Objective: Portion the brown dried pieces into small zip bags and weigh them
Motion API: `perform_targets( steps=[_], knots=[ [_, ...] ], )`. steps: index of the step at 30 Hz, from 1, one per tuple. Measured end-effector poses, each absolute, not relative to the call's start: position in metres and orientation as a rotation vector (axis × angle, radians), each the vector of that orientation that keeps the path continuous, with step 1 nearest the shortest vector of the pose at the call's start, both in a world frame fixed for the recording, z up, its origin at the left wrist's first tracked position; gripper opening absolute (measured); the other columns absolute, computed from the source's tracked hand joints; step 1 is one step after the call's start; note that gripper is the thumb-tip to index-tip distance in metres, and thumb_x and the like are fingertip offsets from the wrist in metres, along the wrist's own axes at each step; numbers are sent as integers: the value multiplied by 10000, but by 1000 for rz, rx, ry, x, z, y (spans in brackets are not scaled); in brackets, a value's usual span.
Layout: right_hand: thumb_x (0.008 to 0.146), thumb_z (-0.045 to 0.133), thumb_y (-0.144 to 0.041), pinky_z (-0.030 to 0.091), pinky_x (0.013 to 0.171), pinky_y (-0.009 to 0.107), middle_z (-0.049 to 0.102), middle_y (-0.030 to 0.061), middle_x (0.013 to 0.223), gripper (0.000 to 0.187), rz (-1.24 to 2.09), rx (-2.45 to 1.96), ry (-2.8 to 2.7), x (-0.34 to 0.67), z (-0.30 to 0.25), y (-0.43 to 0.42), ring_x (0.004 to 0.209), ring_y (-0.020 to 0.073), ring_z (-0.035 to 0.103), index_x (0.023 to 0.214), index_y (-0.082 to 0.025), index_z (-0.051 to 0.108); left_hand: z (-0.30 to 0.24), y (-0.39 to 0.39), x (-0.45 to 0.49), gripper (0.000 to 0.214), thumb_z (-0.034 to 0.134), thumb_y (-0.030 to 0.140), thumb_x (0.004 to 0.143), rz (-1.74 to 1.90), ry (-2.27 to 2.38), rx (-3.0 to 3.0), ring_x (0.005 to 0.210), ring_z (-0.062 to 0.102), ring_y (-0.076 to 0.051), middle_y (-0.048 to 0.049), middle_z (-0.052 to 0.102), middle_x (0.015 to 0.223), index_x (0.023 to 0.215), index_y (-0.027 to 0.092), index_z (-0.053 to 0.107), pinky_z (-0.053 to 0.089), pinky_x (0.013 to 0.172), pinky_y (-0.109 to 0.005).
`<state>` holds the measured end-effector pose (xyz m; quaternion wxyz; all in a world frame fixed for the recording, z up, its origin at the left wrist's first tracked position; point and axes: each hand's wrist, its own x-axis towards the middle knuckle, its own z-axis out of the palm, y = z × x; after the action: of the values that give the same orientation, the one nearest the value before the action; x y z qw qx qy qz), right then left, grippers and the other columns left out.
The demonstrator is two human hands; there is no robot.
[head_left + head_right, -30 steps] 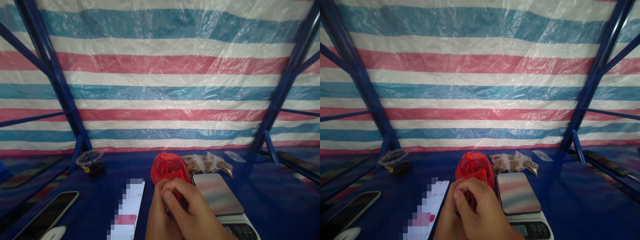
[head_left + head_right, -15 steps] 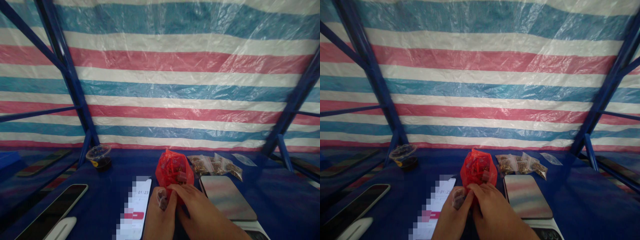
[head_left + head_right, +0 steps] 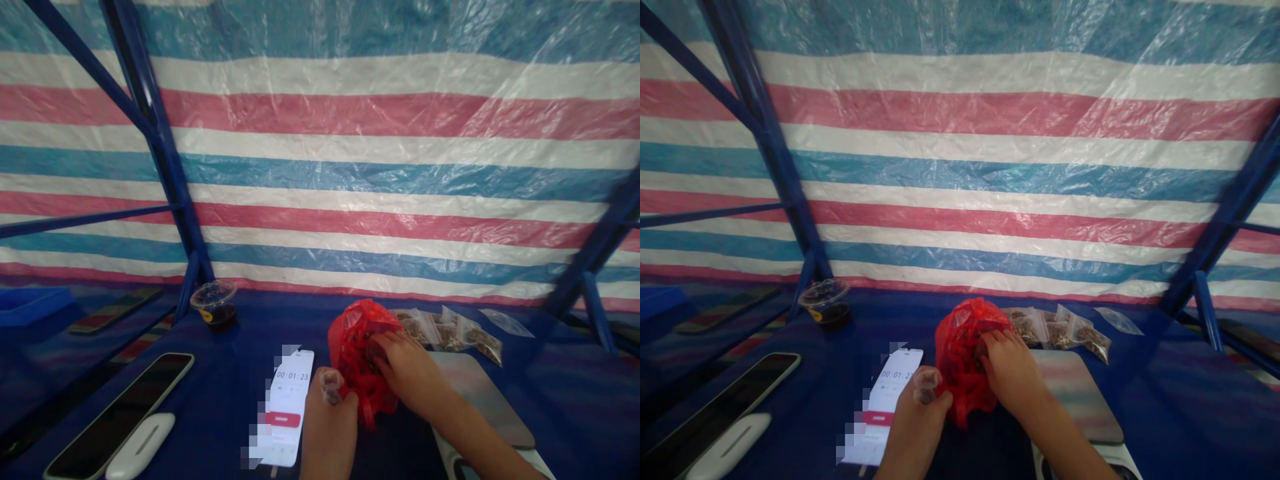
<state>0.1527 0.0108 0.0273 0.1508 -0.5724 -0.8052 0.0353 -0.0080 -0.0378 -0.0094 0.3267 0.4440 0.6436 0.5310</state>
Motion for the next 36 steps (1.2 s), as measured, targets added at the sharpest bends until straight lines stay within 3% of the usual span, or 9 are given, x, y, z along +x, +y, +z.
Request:
perform_targets(
  steps=[8,11,16,24,27,31,36],
  knots=[
    [903,634,-108,531,954,417,786,123,1201,304,357,-1636,-2275,149,21,-6,1104,310,733,1169,-196,753,-15,-38,2,208,644,57,683,1510,1559,972,643,585,-190,46,572,659,719,243,557,473,627,-306],
    [877,615,-68,532,932,378,793,85,1152,326,439,-1550,-2226,152,18,-7,1070,278,743,1123,-223,762,-19,-37,10,263,651,16,641,1480,1442,911,651,625,-187,47,618,681,781,226,576,487,614,-293],
    [760,511,66,528,917,336,779,73,1194,524,312,-1510,-2232,171,21,-6,1063,249,755,1098,-243,765,-13,-37,13,309,581,-46,625,1470,1396,959,669,632,-170,50,629,700,788,217,579,489,618,-274],
    [606,444,76,504,889,333,795,67,1104,596,231,-1514,-2429,175,31,-13,1056,267,751,1016,-231,750,-21,-39,15,345,516,-61,618,1457,1358,1041,718,641,-165,42,639,752,811,214,598,503,677,-273],
    [604,440,72,492,816,292,787,55,1045,527,247,-1465,-2443,178,32,-15,965,232,747,933,-230,720,-19,-37,17,284,555,-21,639,1543,1354,978,672,609,-152,56,607,719,789,220,574,469,635,-254],
    [637,461,49,485,831,286,781,53,1052,454,326,-1378,-2446,186,30,-15,990,225,726,903,-233,697,-9,-34,18,230,600,47,635,1659,1301,873,626,580,-137,69,560,683,756,230,531,428,569,-226],
    [657,485,24,468,801,276,774,55,1082,478,585,-1416,-2348,191,26,-15,956,208,710,995,-222,715,-15,-37,14,232,604,70,610,1587,1338,885,666,596,-158,47,600,722,784,222,584,491,610,-256]
  ],
)
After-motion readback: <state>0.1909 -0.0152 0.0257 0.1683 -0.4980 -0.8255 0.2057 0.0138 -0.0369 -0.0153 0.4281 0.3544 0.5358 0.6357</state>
